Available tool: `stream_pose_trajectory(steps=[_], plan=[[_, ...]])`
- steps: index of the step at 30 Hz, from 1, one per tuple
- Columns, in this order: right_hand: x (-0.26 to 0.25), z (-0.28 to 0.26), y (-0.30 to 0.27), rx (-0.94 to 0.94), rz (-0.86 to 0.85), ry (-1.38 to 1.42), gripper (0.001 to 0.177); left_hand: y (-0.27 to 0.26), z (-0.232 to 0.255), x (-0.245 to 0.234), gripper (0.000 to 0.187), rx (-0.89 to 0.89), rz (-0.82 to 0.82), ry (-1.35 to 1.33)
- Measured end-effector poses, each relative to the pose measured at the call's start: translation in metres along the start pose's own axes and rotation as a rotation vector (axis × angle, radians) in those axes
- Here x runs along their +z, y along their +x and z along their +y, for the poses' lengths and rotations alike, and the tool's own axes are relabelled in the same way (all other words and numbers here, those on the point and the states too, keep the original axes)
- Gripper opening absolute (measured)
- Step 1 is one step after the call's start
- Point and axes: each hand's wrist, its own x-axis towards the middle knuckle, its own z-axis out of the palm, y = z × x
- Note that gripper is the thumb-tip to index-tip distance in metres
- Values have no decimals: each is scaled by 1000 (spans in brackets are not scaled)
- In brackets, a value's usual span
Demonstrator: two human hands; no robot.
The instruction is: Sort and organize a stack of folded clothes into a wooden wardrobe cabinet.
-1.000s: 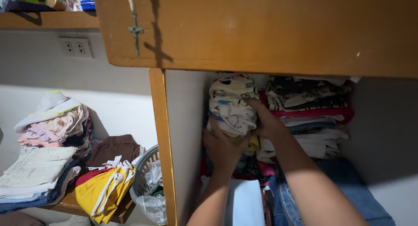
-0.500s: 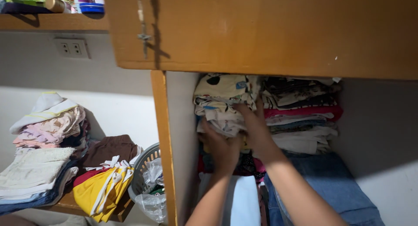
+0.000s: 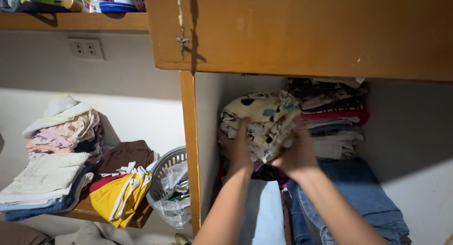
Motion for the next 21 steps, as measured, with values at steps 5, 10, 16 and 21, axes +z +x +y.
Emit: stream_pose_trajectory(steps=[5, 10, 16, 21], plan=[[-1, -26, 28, 181, 175, 186, 88, 22, -24, 8, 116, 147, 58, 18], [-21, -22, 72, 196, 20, 106, 76, 45, -5, 22, 110, 261, -9, 167], [-2, -4, 73, -35, 147, -11, 85, 143, -6, 33, 88, 34, -275, -10], [-24, 6, 77, -7, 248, -489, 84, 178, -21, 38, 89, -48, -214, 183]])
